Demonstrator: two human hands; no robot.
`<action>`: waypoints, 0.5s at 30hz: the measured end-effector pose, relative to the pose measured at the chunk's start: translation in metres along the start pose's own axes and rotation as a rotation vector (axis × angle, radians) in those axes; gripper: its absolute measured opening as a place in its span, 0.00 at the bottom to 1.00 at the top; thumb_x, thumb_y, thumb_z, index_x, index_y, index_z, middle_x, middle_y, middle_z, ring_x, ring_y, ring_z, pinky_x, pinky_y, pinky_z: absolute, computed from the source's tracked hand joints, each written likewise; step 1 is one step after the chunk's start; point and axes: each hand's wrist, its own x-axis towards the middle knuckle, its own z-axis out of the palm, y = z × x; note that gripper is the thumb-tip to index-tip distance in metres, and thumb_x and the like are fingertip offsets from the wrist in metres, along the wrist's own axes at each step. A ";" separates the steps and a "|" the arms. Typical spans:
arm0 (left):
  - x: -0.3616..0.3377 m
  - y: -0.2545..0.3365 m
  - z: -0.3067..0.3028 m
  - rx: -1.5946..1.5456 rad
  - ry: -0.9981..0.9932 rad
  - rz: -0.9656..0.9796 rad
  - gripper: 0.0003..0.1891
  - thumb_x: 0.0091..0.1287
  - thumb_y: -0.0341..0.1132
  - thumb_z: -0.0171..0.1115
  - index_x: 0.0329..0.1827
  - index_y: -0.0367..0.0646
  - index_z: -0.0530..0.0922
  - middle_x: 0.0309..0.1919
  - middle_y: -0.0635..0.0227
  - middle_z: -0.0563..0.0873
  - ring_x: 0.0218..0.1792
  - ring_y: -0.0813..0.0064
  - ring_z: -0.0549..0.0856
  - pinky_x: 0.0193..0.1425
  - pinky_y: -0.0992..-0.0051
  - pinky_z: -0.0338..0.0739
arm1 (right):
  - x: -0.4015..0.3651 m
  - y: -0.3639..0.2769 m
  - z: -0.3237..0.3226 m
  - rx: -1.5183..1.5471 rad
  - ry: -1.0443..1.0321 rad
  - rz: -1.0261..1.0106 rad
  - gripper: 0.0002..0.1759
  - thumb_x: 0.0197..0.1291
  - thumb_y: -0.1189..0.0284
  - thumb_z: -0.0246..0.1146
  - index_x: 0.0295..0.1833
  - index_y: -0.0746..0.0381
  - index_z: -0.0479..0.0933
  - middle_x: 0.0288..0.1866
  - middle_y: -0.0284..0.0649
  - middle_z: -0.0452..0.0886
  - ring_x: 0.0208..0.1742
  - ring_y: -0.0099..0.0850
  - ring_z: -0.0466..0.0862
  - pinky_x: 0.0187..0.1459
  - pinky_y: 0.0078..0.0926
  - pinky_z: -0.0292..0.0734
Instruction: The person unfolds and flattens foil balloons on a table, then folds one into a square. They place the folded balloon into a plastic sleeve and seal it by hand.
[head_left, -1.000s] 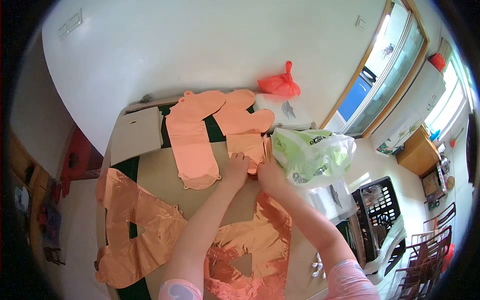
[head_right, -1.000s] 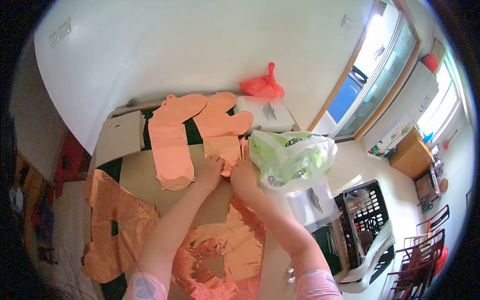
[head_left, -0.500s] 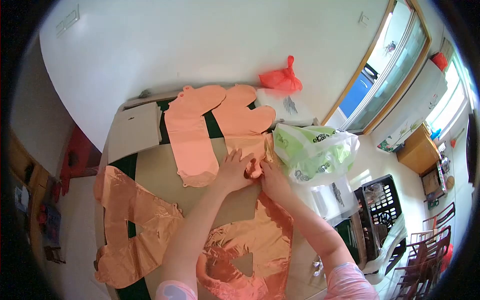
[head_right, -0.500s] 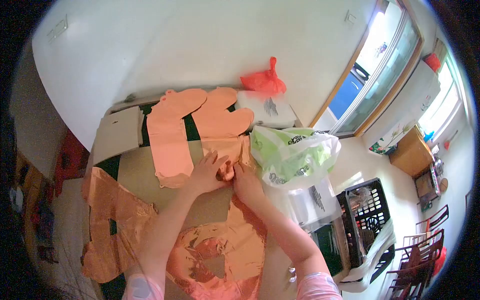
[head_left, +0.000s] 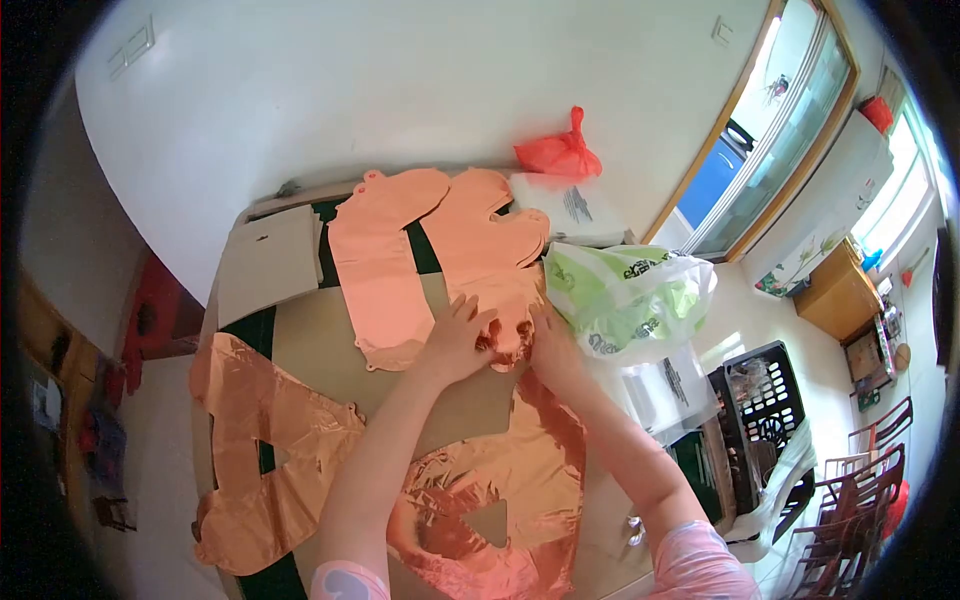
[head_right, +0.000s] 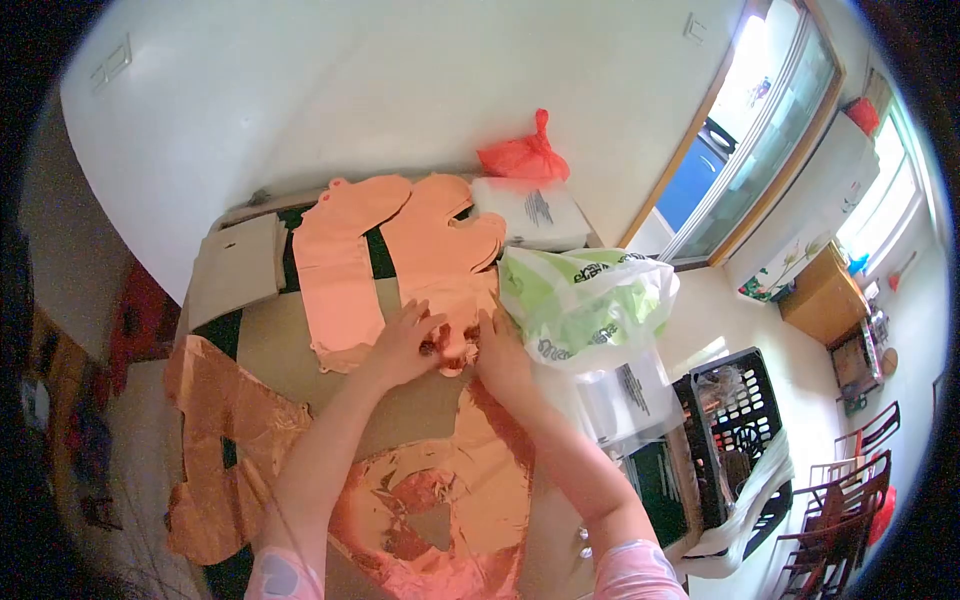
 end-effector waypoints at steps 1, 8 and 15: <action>-0.003 0.005 -0.001 0.077 -0.003 0.039 0.32 0.60 0.52 0.65 0.66 0.49 0.72 0.68 0.48 0.68 0.72 0.48 0.63 0.70 0.53 0.64 | -0.003 0.012 0.020 -0.063 0.122 -0.104 0.28 0.58 0.79 0.54 0.66 0.62 0.65 0.49 0.58 0.78 0.50 0.57 0.78 0.50 0.50 0.74; -0.005 0.010 0.022 0.118 -0.030 -0.041 0.38 0.60 0.59 0.62 0.71 0.51 0.67 0.72 0.48 0.62 0.75 0.47 0.56 0.75 0.46 0.50 | 0.006 -0.014 -0.013 0.191 -0.136 0.183 0.25 0.57 0.78 0.55 0.63 0.63 0.67 0.48 0.54 0.80 0.49 0.52 0.80 0.51 0.46 0.75; -0.007 0.010 0.027 0.144 -0.036 0.002 0.39 0.61 0.59 0.61 0.73 0.51 0.64 0.73 0.51 0.61 0.75 0.50 0.56 0.76 0.47 0.49 | 0.018 -0.004 -0.014 0.084 -0.089 0.088 0.16 0.61 0.76 0.57 0.55 0.60 0.74 0.44 0.53 0.80 0.47 0.50 0.80 0.47 0.45 0.76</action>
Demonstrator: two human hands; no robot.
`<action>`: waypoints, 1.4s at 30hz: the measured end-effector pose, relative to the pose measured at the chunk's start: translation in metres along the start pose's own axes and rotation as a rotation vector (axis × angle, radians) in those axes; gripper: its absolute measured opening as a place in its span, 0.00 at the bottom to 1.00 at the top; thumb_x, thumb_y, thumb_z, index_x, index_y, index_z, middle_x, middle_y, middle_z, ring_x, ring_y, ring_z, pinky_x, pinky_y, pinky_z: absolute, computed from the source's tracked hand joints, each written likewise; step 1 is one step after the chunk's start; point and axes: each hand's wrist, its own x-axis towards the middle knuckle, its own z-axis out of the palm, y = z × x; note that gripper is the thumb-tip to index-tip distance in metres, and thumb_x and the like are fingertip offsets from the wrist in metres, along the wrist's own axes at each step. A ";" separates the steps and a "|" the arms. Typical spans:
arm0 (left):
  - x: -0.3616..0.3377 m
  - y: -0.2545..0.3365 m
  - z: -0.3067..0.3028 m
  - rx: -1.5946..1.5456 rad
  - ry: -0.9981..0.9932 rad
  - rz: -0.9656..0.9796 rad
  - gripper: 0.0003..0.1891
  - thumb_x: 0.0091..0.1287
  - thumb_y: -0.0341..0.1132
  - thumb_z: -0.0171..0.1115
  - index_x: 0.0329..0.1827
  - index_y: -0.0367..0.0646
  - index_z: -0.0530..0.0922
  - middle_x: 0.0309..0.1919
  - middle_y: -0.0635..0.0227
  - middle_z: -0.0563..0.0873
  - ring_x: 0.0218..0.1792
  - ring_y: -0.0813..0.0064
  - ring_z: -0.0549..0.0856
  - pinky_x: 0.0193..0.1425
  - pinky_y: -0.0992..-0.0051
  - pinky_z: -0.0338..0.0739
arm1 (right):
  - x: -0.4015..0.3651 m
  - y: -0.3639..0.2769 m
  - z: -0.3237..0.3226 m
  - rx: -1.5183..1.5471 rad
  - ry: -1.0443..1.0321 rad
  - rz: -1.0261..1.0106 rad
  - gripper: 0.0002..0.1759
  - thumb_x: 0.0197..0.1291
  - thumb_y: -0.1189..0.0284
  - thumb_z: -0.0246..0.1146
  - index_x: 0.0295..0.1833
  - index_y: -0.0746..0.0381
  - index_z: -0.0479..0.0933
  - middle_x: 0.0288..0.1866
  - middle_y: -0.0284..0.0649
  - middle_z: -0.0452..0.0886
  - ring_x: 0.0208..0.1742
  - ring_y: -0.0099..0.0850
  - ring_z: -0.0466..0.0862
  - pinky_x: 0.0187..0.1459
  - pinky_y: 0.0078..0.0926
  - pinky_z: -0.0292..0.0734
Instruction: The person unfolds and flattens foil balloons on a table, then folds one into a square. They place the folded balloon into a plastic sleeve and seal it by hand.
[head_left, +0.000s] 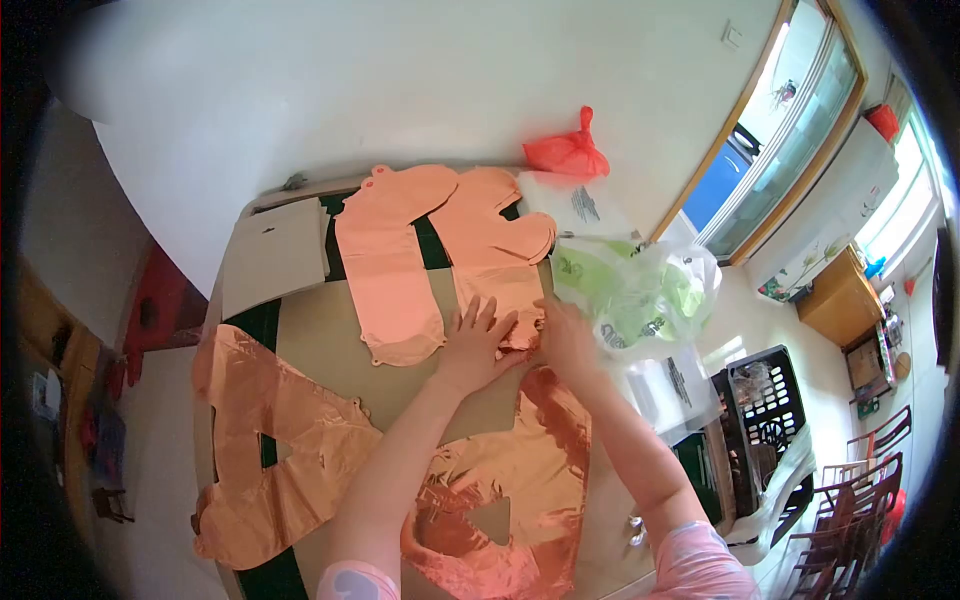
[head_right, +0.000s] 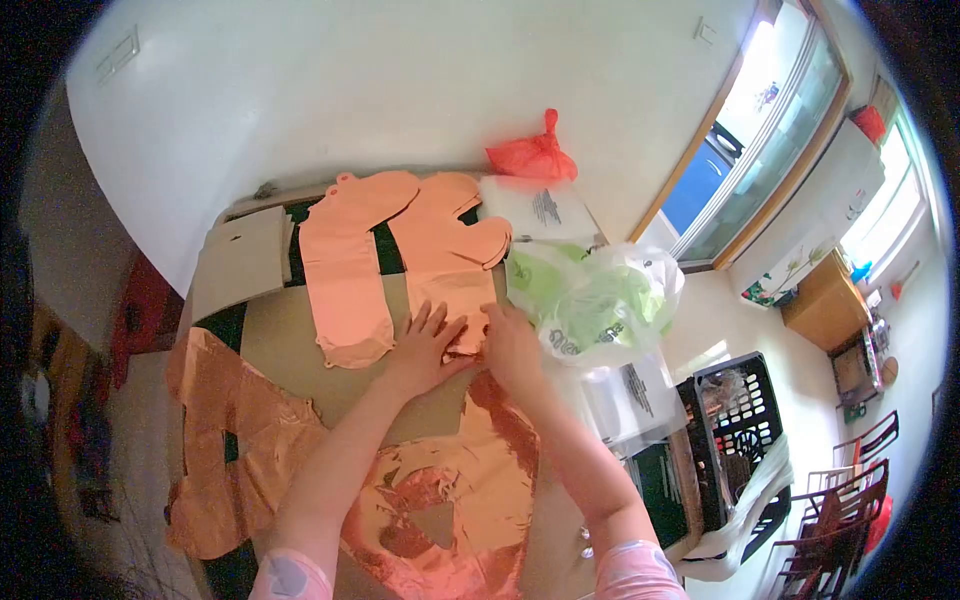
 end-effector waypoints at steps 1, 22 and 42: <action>0.000 0.002 -0.003 -0.045 0.011 0.029 0.40 0.61 0.60 0.61 0.73 0.50 0.64 0.72 0.51 0.62 0.75 0.51 0.56 0.76 0.46 0.49 | 0.010 0.002 0.003 0.070 0.092 -0.102 0.13 0.61 0.76 0.58 0.52 0.61 0.76 0.44 0.52 0.80 0.48 0.49 0.81 0.48 0.44 0.76; -0.009 0.004 -0.009 0.054 -0.038 -0.087 0.38 0.69 0.60 0.51 0.72 0.38 0.62 0.74 0.53 0.61 0.76 0.56 0.56 0.77 0.53 0.51 | 0.119 0.037 0.029 0.336 0.217 0.130 0.14 0.53 0.66 0.69 0.36 0.67 0.79 0.34 0.52 0.83 0.37 0.49 0.83 0.39 0.42 0.77; 0.022 -0.007 -0.001 0.133 -0.047 -0.152 0.43 0.66 0.67 0.46 0.76 0.44 0.59 0.76 0.48 0.54 0.77 0.49 0.50 0.76 0.45 0.44 | 0.136 0.012 -0.118 0.989 0.929 -0.214 0.10 0.68 0.78 0.51 0.51 0.66 0.74 0.46 0.37 0.80 0.48 0.21 0.79 0.50 0.19 0.76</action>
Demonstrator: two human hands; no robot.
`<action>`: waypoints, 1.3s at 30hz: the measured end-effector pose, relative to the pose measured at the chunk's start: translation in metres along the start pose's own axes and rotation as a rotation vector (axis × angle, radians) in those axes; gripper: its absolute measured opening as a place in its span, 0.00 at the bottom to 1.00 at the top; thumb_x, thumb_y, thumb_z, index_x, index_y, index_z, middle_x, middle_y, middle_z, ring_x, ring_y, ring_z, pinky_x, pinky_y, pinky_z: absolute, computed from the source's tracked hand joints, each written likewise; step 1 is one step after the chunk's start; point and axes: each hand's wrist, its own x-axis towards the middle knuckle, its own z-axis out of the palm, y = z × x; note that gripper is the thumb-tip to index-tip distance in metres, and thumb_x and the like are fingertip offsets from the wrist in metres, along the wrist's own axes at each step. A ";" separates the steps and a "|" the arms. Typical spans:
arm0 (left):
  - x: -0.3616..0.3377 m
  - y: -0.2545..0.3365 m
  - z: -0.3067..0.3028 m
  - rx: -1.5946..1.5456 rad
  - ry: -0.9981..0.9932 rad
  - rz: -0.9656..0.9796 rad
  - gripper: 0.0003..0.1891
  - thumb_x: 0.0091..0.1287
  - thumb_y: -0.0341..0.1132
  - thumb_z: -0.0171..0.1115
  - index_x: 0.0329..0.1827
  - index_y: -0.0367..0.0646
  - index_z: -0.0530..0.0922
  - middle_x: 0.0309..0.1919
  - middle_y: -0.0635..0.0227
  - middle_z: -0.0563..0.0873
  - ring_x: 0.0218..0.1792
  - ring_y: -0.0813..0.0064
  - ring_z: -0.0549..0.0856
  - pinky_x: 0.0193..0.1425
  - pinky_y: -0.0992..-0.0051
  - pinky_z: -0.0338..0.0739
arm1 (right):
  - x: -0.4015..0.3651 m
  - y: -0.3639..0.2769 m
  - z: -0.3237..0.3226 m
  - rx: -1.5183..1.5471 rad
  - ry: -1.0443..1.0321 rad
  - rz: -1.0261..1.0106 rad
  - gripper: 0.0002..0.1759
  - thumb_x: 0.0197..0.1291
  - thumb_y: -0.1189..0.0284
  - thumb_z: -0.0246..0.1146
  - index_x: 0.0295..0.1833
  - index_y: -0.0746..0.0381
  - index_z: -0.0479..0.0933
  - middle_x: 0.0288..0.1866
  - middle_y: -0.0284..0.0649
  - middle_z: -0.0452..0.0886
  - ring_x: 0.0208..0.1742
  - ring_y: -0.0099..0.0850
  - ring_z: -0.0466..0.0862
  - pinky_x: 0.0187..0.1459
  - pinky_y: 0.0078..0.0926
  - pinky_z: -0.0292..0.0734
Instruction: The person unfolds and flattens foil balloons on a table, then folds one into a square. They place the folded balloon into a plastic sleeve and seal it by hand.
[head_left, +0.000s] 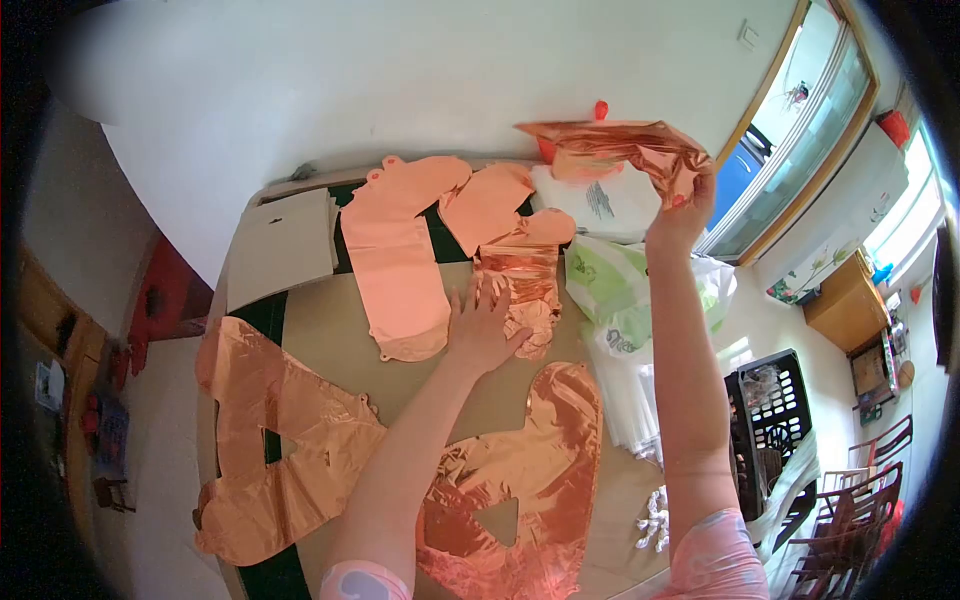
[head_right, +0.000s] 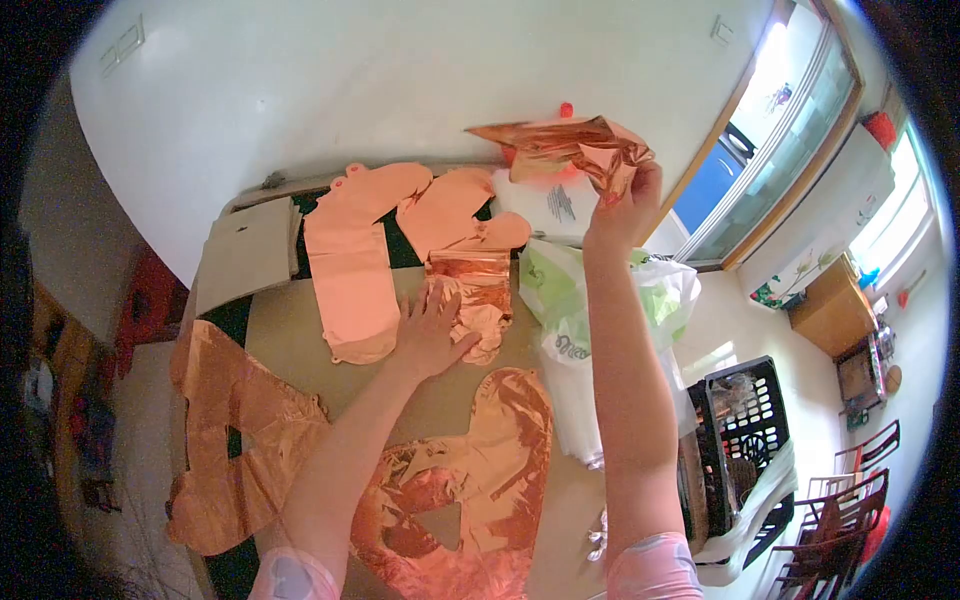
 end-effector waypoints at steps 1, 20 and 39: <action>0.001 0.000 -0.002 0.017 -0.004 0.007 0.44 0.66 0.68 0.45 0.76 0.44 0.58 0.76 0.47 0.53 0.77 0.48 0.50 0.76 0.45 0.44 | 0.000 -0.017 0.000 0.030 -0.007 -0.009 0.10 0.67 0.78 0.52 0.50 0.66 0.74 0.44 0.36 0.80 0.46 0.20 0.79 0.48 0.20 0.76; -0.366 0.069 -0.079 -0.145 -0.105 -0.049 0.28 0.67 0.53 0.57 0.69 0.53 0.71 0.72 0.51 0.63 0.74 0.48 0.59 0.74 0.41 0.50 | -0.259 -0.211 -0.150 -0.492 -1.157 -0.120 0.06 0.53 0.72 0.68 0.37 0.59 0.80 0.36 0.37 0.81 0.38 0.38 0.80 0.40 0.35 0.74; -0.401 0.047 -0.083 -0.151 -0.006 -0.052 0.37 0.66 0.54 0.59 0.73 0.45 0.62 0.73 0.60 0.65 0.74 0.56 0.60 0.75 0.45 0.49 | -0.357 -0.221 -0.144 -0.702 -1.378 -0.112 0.28 0.66 0.56 0.58 0.68 0.54 0.69 0.71 0.47 0.67 0.73 0.47 0.64 0.71 0.52 0.57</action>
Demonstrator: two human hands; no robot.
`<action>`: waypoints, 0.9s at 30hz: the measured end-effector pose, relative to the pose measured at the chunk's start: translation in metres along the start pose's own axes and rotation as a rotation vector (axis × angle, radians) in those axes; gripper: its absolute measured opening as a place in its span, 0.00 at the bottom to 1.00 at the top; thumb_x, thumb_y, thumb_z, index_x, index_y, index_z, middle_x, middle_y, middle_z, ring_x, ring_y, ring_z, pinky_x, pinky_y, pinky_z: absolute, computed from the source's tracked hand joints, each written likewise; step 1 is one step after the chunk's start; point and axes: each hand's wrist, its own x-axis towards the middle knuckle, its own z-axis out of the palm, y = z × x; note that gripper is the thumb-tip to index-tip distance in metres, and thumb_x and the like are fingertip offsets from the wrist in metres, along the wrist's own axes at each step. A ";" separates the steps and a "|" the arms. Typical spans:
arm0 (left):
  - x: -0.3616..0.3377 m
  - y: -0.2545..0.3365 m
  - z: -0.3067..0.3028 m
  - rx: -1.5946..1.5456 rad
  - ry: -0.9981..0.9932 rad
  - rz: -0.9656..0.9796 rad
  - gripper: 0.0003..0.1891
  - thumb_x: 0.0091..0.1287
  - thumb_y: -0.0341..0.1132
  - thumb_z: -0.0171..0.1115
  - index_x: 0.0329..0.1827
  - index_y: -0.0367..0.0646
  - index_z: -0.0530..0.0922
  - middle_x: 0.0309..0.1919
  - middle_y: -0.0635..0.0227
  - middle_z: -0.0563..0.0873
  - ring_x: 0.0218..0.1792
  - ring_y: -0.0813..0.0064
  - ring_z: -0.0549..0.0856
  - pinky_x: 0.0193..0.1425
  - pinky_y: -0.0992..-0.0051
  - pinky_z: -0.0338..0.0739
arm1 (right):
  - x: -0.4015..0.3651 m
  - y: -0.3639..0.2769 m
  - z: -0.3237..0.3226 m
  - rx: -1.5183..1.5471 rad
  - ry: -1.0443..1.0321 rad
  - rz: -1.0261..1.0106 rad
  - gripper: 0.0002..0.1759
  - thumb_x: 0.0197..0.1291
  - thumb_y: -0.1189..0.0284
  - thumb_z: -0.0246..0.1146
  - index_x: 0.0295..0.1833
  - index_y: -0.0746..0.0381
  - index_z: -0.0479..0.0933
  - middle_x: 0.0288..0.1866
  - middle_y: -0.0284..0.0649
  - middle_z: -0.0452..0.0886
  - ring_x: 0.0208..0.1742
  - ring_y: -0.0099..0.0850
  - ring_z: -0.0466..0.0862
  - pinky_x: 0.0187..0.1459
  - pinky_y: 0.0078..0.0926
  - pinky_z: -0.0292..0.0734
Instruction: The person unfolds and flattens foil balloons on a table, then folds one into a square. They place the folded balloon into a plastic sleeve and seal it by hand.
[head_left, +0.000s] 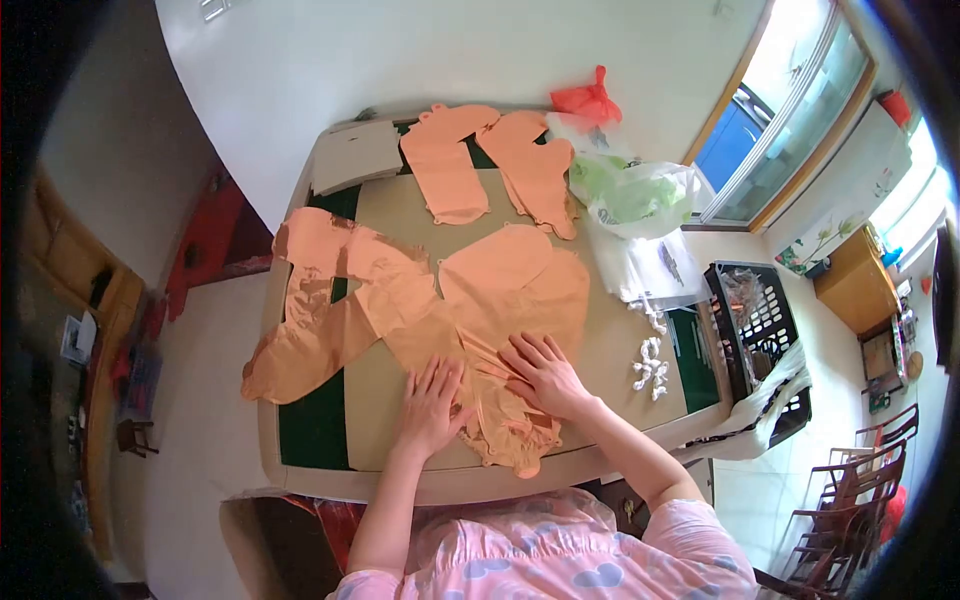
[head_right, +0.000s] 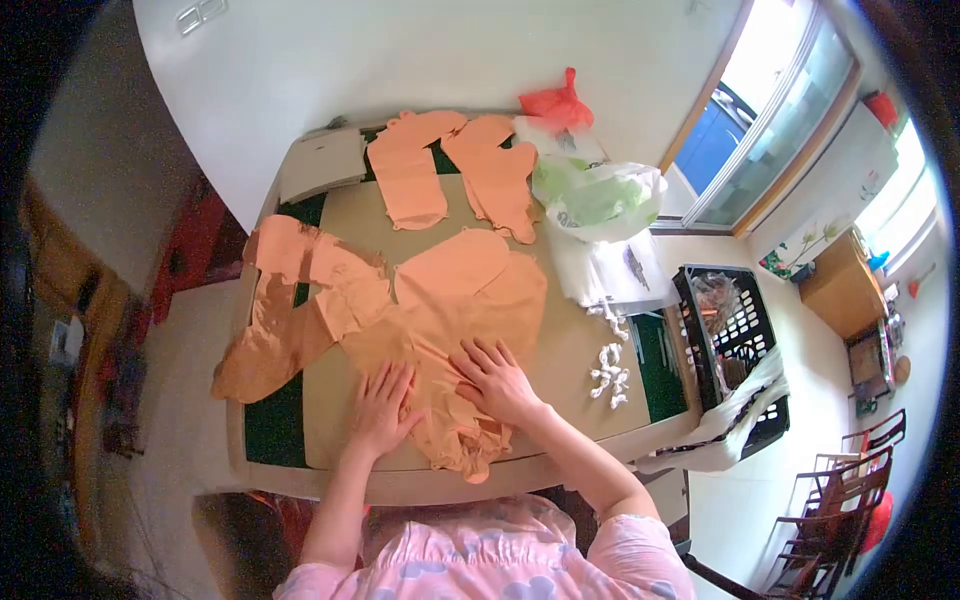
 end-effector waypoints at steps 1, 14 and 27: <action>0.000 0.000 -0.001 0.007 0.003 0.004 0.37 0.66 0.54 0.59 0.73 0.46 0.62 0.73 0.60 0.65 0.75 0.56 0.60 0.75 0.45 0.49 | 0.000 -0.002 -0.003 -0.002 0.001 0.003 0.28 0.66 0.55 0.58 0.68 0.54 0.69 0.71 0.47 0.67 0.73 0.47 0.64 0.71 0.52 0.57; 0.008 0.016 -0.001 -0.040 0.003 0.126 0.33 0.64 0.50 0.62 0.71 0.49 0.66 0.73 0.58 0.64 0.74 0.55 0.61 0.73 0.41 0.51 | -0.010 -0.005 0.000 -0.034 0.004 0.048 0.29 0.65 0.55 0.58 0.69 0.54 0.68 0.72 0.46 0.66 0.74 0.46 0.63 0.72 0.51 0.55; -0.006 0.020 0.001 0.041 0.022 0.022 0.34 0.66 0.53 0.58 0.74 0.55 0.62 0.74 0.58 0.62 0.76 0.55 0.57 0.73 0.38 0.48 | -0.014 -0.005 -0.003 0.037 -0.002 0.077 0.30 0.65 0.57 0.59 0.70 0.54 0.66 0.74 0.47 0.63 0.76 0.46 0.60 0.73 0.53 0.52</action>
